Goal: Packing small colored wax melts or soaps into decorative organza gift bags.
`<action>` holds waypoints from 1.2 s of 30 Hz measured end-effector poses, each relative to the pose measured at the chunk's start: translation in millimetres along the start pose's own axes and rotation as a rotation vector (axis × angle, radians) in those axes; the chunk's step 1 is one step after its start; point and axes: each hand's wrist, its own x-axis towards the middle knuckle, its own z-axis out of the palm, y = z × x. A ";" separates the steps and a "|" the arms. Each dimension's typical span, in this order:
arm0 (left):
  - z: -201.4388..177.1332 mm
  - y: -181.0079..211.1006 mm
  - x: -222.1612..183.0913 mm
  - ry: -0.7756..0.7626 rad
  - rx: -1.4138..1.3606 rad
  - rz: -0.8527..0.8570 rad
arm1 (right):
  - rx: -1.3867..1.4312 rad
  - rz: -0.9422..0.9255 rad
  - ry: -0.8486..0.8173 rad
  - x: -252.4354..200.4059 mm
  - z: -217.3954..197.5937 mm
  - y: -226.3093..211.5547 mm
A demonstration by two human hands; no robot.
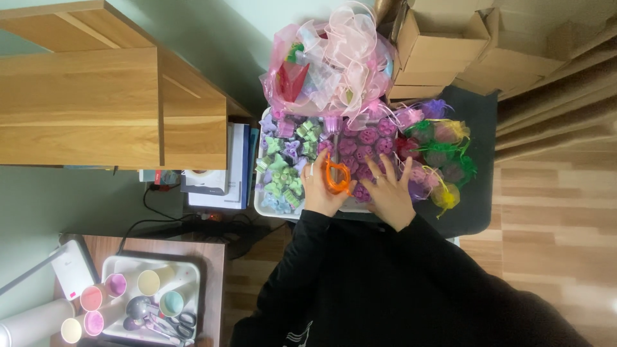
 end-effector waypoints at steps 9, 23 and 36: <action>1.2 -2.0 -3.6 0.015 0.011 0.007 | 0.023 -0.053 0.025 0.2 5.2 1.0; -0.3 -1.7 -6.0 -0.040 0.031 -0.092 | -0.019 -0.035 -0.056 -1.1 -1.8 -2.2; 4.3 -2.3 -7.9 -0.081 0.030 -0.050 | 0.238 0.109 0.109 9.6 -60.1 25.1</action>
